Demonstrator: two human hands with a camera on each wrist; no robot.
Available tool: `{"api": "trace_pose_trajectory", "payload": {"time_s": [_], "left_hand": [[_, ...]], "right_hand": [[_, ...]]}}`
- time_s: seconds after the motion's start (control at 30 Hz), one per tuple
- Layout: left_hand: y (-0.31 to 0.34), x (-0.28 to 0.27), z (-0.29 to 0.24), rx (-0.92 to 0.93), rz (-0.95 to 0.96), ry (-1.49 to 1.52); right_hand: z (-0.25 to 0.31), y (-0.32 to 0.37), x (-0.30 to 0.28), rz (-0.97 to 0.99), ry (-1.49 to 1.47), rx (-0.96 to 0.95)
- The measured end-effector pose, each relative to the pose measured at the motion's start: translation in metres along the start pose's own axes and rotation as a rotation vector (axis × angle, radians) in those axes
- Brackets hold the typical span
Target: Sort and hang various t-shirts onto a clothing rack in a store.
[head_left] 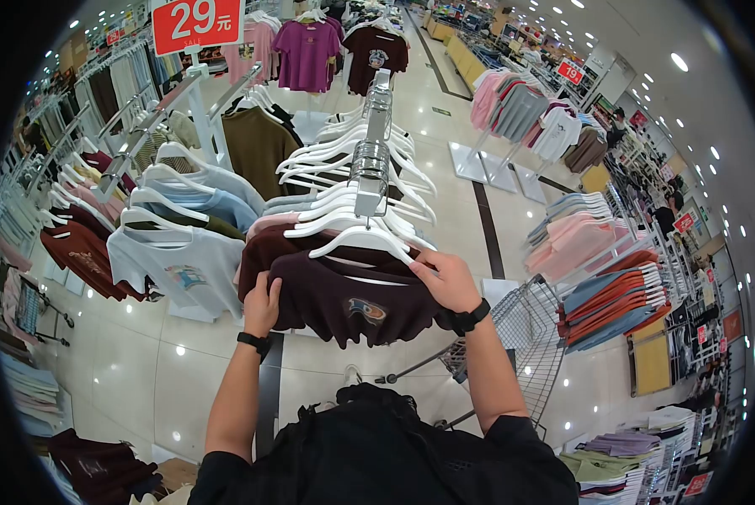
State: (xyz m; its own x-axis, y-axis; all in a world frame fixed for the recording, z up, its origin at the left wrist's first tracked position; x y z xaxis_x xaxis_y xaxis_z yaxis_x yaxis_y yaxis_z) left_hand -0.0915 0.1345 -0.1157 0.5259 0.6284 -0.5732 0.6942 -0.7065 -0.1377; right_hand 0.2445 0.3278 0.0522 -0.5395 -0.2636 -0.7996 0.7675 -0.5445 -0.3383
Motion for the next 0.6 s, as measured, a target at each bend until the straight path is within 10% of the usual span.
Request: {"api": "trace_pose_trajectory", "payload": {"time_s": [0.3,0.6], "left_hand": [[0.054,-0.028,0.062,-0.236,-0.104,0.238],[0.108,-0.04,0.06,-0.535,-0.116,0.228]], "right_hand": [[-0.049,-0.042,-0.054,-0.27,-0.089,-0.004],[-0.126,-0.139,-0.007,0.048,0.083,-0.113]]}}
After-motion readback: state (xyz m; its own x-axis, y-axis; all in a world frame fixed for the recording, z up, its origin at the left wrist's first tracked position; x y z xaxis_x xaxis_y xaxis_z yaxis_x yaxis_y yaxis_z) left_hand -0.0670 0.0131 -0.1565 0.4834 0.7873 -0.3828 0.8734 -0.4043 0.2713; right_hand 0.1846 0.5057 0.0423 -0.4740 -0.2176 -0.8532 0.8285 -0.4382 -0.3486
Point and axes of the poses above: each hand's wrist, its own y-axis away from the middle knuckle, its own x-axis out of the palm, z = x × y, the point moved 1 cm from there along -y, towards the middle knuckle, and after that the axes turned 11 degrees about -x, right-handed, at the moved point
